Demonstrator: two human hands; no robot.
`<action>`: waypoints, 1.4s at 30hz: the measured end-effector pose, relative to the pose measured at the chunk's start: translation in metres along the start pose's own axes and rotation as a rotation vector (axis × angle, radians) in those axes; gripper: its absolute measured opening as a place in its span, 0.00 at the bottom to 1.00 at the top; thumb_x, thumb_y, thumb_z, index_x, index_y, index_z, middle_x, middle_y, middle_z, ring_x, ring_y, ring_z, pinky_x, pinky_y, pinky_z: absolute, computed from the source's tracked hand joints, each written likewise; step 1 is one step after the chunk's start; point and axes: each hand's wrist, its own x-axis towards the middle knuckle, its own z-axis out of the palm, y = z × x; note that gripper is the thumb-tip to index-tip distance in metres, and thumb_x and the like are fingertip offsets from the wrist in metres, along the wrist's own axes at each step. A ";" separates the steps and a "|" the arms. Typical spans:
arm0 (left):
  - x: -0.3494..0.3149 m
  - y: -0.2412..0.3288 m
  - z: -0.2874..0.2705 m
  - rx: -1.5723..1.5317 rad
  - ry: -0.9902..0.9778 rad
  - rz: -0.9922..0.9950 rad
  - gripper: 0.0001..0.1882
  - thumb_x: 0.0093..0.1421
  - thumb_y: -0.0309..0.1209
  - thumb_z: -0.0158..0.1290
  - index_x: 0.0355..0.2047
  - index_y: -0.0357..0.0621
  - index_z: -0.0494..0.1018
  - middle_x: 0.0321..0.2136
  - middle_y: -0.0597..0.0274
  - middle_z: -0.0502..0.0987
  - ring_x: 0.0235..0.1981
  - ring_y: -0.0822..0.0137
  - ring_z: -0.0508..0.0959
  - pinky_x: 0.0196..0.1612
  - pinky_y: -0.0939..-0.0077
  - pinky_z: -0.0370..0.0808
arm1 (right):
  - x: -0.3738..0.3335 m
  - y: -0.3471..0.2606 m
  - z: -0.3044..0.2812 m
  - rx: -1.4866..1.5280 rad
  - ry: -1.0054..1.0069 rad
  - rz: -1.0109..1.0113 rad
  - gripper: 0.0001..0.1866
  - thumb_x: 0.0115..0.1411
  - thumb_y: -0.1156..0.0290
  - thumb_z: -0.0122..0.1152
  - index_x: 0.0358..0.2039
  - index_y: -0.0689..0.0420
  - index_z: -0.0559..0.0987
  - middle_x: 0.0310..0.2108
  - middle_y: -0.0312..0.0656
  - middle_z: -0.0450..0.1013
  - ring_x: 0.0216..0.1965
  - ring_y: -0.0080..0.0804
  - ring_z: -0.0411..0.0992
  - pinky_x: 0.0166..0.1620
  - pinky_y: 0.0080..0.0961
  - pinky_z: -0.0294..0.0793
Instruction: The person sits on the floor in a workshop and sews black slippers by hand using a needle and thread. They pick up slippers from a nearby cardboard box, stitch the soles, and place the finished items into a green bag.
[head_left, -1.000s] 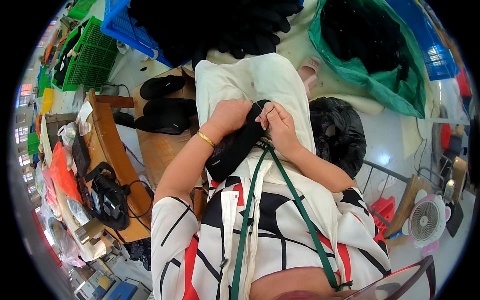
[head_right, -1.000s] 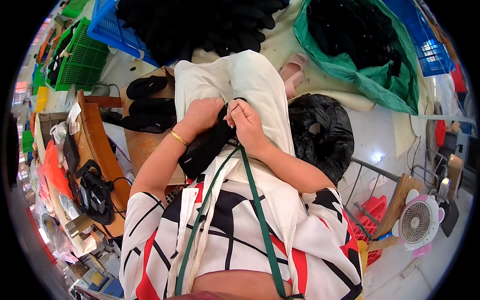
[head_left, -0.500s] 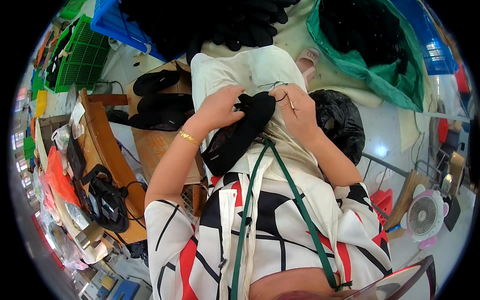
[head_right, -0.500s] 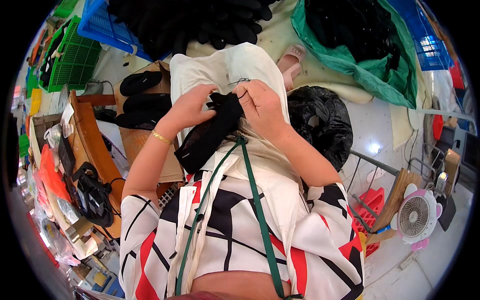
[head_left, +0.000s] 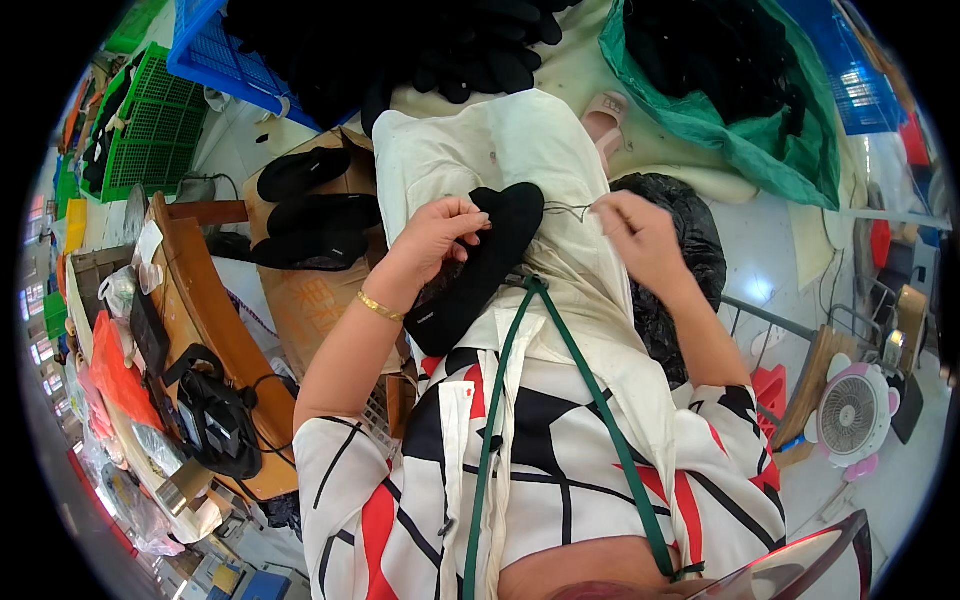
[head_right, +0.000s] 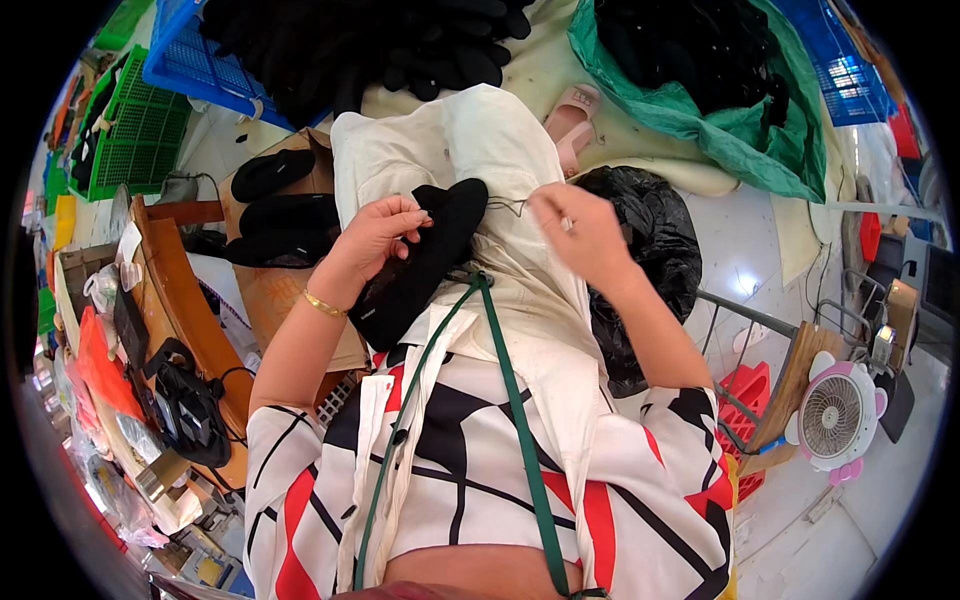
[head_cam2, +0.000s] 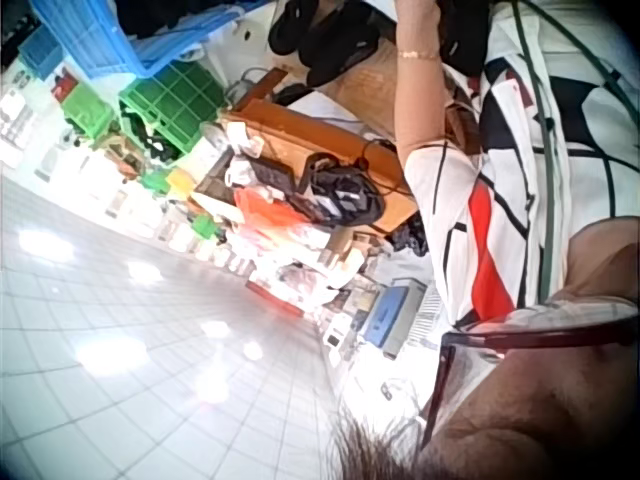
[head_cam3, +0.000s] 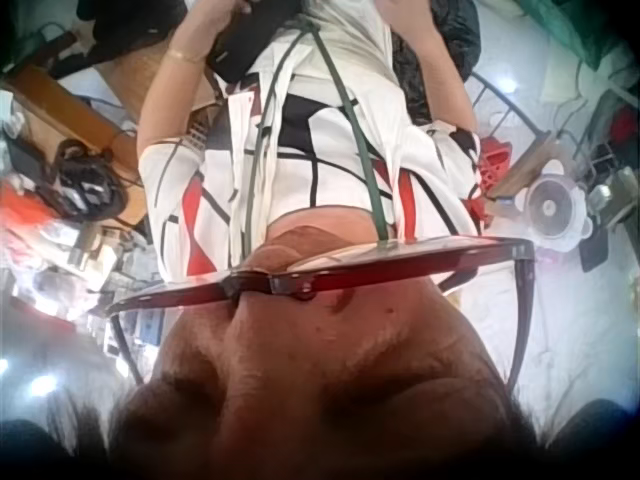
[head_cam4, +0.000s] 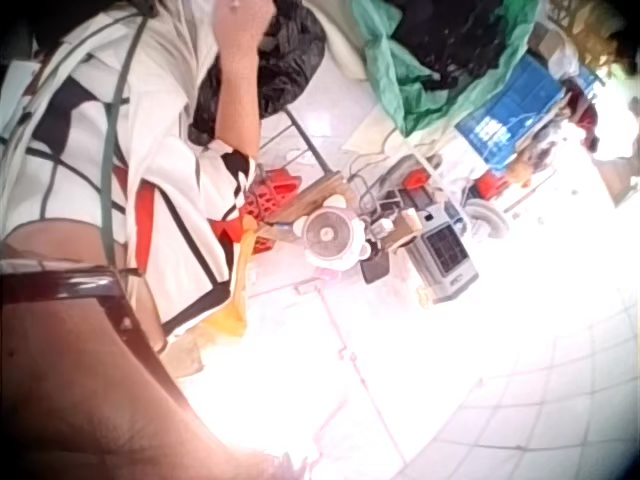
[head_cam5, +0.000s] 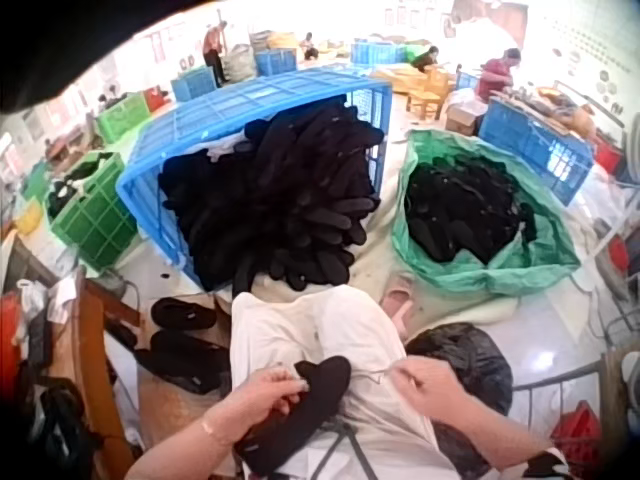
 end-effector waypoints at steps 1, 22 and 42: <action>0.001 -0.005 -0.002 -0.100 -0.009 -0.008 0.06 0.62 0.32 0.57 0.32 0.43 0.75 0.31 0.63 0.79 0.21 0.78 0.72 0.22 0.85 0.69 | 0.004 0.005 -0.008 0.155 -0.017 0.179 0.07 0.62 0.74 0.57 0.37 0.63 0.78 0.28 0.44 0.77 0.29 0.27 0.75 0.36 0.24 0.74; 0.005 -0.011 -0.014 0.144 0.064 0.067 0.07 0.63 0.35 0.57 0.32 0.46 0.75 0.22 0.75 0.73 0.20 0.83 0.68 0.21 0.89 0.64 | 0.064 -0.002 0.094 -0.283 -0.322 -0.318 0.02 0.54 0.70 0.61 0.29 0.51 0.79 0.27 0.39 0.71 0.34 0.38 0.73 0.32 0.33 0.72; 0.000 -0.019 -0.020 -0.144 -0.039 -0.032 0.06 0.62 0.33 0.57 0.29 0.47 0.75 0.22 0.74 0.72 0.19 0.82 0.66 0.23 0.88 0.64 | 0.003 0.194 -0.084 1.374 1.273 0.756 0.14 0.69 0.72 0.46 0.25 0.61 0.65 0.20 0.37 0.61 0.19 0.27 0.59 0.56 0.50 0.74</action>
